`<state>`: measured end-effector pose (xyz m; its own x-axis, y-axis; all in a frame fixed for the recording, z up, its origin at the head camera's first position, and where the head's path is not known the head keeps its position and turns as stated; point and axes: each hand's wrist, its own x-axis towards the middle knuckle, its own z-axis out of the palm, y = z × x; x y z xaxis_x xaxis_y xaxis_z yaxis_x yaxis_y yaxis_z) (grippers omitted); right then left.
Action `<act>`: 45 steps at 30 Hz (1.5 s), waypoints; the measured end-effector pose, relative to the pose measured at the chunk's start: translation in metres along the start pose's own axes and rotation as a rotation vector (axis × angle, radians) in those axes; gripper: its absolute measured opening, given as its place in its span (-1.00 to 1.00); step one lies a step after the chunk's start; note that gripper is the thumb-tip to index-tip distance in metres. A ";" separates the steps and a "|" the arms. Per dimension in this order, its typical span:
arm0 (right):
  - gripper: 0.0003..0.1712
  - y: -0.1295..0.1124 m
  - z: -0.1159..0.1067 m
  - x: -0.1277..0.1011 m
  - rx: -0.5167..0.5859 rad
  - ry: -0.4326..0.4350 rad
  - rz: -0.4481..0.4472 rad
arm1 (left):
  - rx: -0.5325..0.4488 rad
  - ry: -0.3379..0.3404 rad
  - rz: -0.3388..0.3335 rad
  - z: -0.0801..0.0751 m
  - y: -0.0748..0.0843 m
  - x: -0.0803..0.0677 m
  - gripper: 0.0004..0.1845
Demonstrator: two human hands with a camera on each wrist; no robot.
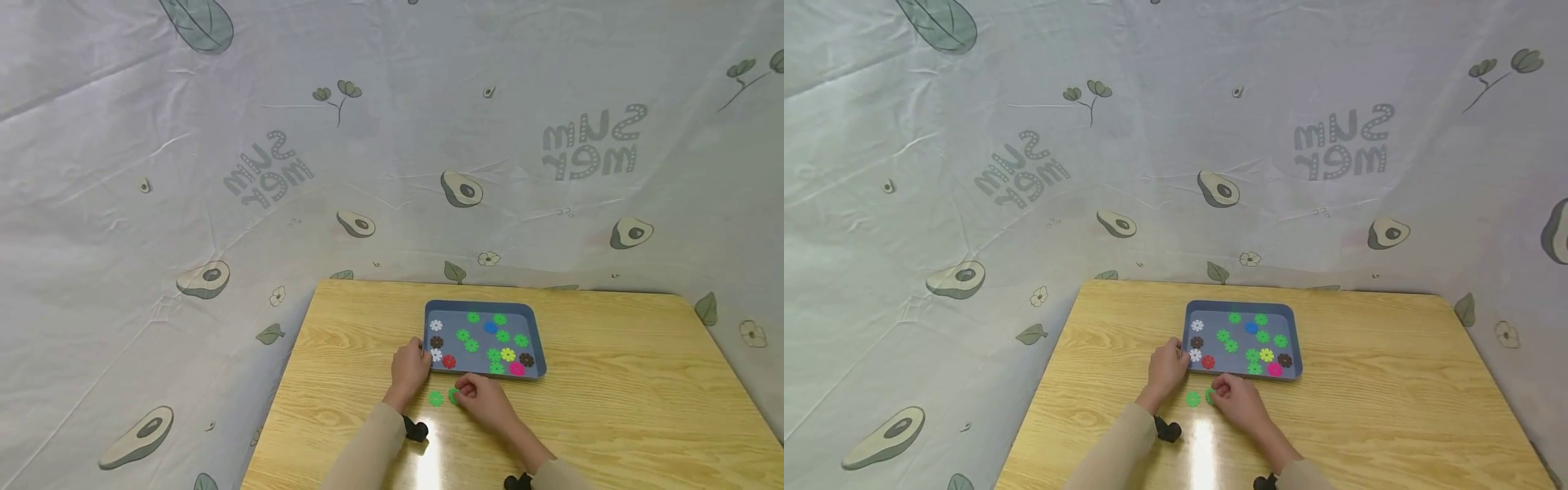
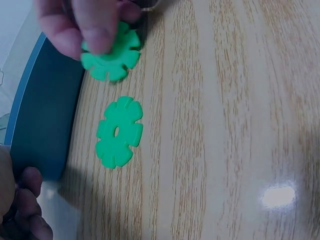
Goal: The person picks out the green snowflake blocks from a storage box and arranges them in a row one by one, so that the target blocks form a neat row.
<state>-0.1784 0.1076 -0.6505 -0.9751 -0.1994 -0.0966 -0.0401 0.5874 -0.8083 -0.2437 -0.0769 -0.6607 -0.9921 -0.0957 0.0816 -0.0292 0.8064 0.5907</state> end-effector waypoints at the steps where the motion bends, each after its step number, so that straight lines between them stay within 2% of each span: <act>1: -0.85 0.001 0.002 0.000 -0.019 0.003 -0.002 | -0.004 -0.003 -0.004 0.000 0.000 0.000 -0.91; 14: -0.86 -0.002 0.014 0.003 -0.224 0.070 -0.076 | -0.004 -0.001 -0.001 -0.001 -0.002 0.001 -0.90; 18: -0.92 -0.012 0.002 0.007 -0.174 0.119 -0.108 | -0.001 0.001 -0.007 -0.002 -0.002 0.002 -0.90; 21: -0.94 -0.016 -0.014 0.022 -0.144 0.186 -0.132 | -0.008 -0.003 -0.012 -0.003 -0.002 0.003 -0.89; 25: -0.77 -0.007 -0.033 0.051 -0.196 0.230 -0.058 | -0.018 0.001 -0.012 -0.003 -0.003 0.000 -0.88; 30: -0.57 0.009 -0.039 0.073 -0.279 0.148 0.101 | -0.027 -0.004 -0.002 0.000 -0.005 -0.004 -0.84; 33: -0.57 0.014 -0.038 0.076 -0.312 0.118 0.133 | -0.023 -0.006 0.006 0.001 -0.004 -0.006 -0.86; 37: -0.59 0.014 -0.038 0.077 -0.327 0.117 0.115 | -0.017 0.007 0.017 0.001 -0.002 -0.005 -0.88; 40: -0.62 0.011 -0.039 0.077 -0.283 0.115 0.114 | -0.017 0.020 0.021 -0.001 -0.001 -0.004 -0.87; 45: -0.68 0.008 -0.044 0.072 -0.121 0.144 0.134 | -0.027 0.015 0.021 -0.002 0.000 -0.002 -0.86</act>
<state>-0.2584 0.1327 -0.6380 -0.9942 -0.0045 -0.1076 0.0745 0.6923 -0.7177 -0.2411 -0.0776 -0.6591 -0.9904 -0.0879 0.1063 -0.0049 0.7924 0.6100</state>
